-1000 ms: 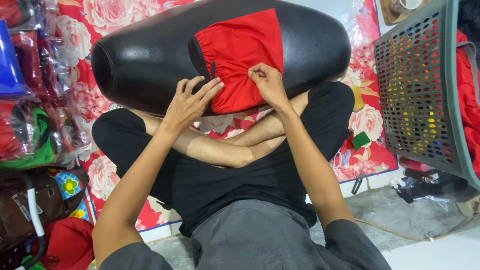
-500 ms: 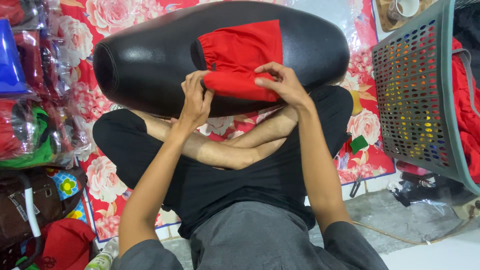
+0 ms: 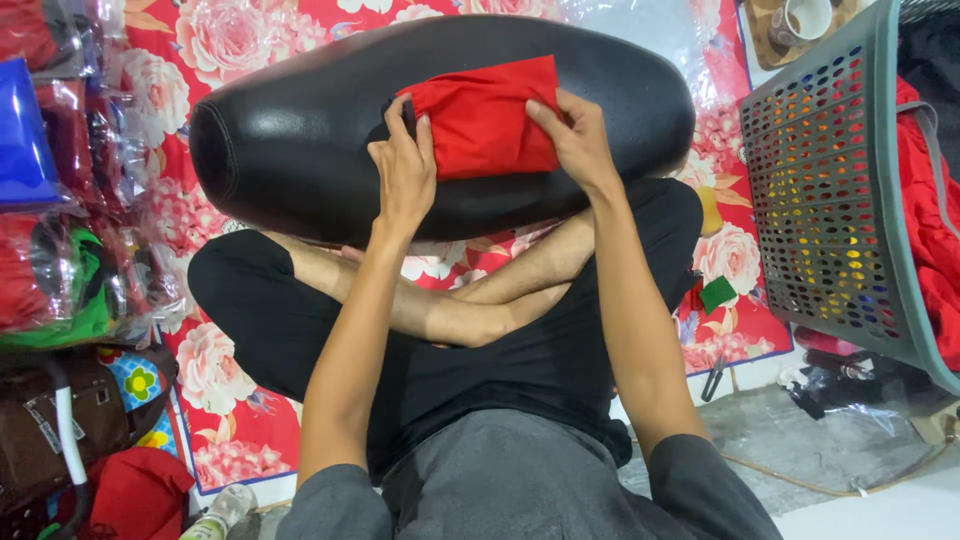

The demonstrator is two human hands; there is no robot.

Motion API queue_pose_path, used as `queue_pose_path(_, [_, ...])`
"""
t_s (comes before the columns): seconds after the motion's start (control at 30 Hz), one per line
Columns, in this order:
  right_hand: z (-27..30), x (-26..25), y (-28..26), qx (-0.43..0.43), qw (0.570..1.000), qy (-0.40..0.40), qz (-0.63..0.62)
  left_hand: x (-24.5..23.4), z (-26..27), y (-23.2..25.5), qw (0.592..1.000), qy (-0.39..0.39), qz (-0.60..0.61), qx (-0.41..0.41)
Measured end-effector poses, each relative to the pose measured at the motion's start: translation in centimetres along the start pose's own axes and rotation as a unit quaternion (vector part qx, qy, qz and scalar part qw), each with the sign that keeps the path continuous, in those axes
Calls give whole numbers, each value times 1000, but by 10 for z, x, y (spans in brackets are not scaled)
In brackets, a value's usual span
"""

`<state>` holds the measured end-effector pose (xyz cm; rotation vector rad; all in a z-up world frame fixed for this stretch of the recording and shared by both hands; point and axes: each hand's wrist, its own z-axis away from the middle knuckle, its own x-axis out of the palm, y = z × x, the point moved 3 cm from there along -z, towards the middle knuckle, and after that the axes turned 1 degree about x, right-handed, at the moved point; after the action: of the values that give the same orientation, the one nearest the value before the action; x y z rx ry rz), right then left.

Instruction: The person cleans and handles a motorcycle seat cushion, fits a red protective textile cover onto it, aligns the cover, folds it neatly, and places the folded cover inside a transparent plastic bag.

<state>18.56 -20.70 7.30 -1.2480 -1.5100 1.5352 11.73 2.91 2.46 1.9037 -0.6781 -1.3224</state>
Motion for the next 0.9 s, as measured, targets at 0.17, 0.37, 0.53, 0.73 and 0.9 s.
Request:
queue_pose_path(0.17, [-34,10,14,21,995,73,-59,9,-16,-2,996,45,-57,-45])
queue_pose_path(0.37, [-63,10,52,150,967,205,-3,10,-29,-4,981,31,-124,-145])
queue_pose_path(0.53, [-69,12,66,179,950,246,74,-5,-38,12,963,2,-167,-210])
queue_pose_path(0.73, [-70,9,72,155,958,223,90,-10,-46,1,959,-9,-209,-190])
queue_pose_path(0.9, [-66,13,68,90,955,215,185,-1,-49,-10,960,22,-252,-121])
